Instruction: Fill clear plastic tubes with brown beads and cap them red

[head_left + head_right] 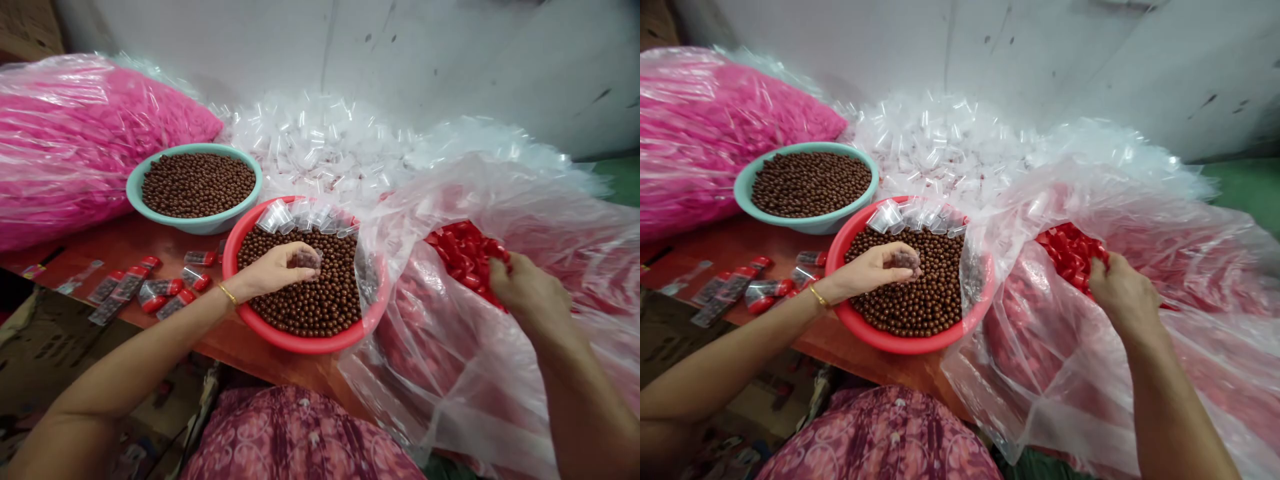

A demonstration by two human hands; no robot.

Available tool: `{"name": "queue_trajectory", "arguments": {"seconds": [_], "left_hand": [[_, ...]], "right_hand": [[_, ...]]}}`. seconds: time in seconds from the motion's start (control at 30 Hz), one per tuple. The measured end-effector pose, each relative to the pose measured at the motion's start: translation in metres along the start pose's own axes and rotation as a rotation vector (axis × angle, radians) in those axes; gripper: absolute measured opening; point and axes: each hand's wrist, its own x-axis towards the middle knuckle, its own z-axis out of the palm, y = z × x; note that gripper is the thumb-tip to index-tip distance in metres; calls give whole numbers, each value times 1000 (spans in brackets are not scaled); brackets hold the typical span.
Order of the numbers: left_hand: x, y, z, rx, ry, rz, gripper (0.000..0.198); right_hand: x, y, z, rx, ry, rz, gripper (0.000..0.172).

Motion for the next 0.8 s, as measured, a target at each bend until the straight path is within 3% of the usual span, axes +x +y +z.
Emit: {"name": "queue_trajectory", "arguments": {"seconds": [0.1, 0.17, 0.2, 0.3, 0.47, 0.63, 0.8], "left_hand": [[-11, -3, 5, -40, 59, -30, 23], [-17, -5, 9, -43, 82, -50, 22], [-20, -7, 12, -29, 91, -51, 21], [-26, -11, 18, 18, 113, -62, 18], [-31, -13, 21, 34, 123, -122, 12], [-34, -12, 19, 49, 147, -110, 7], [-35, -14, 19, 124, 193, -80, 11]], "right_hand": [[-20, -22, -8, 652, -54, -38, 24], [-38, -45, -10, 1026, -212, -143, 23], [-47, -57, -9, 1107, -314, -213, 25], [-73, -95, -1, 1110, -549, -504, 28], [-104, -137, 17, 1070, -629, -899, 32], [-118, -150, 25, 1035, -529, -1088, 28], [-126, -153, 27, 1095, -501, -1078, 26]]}}
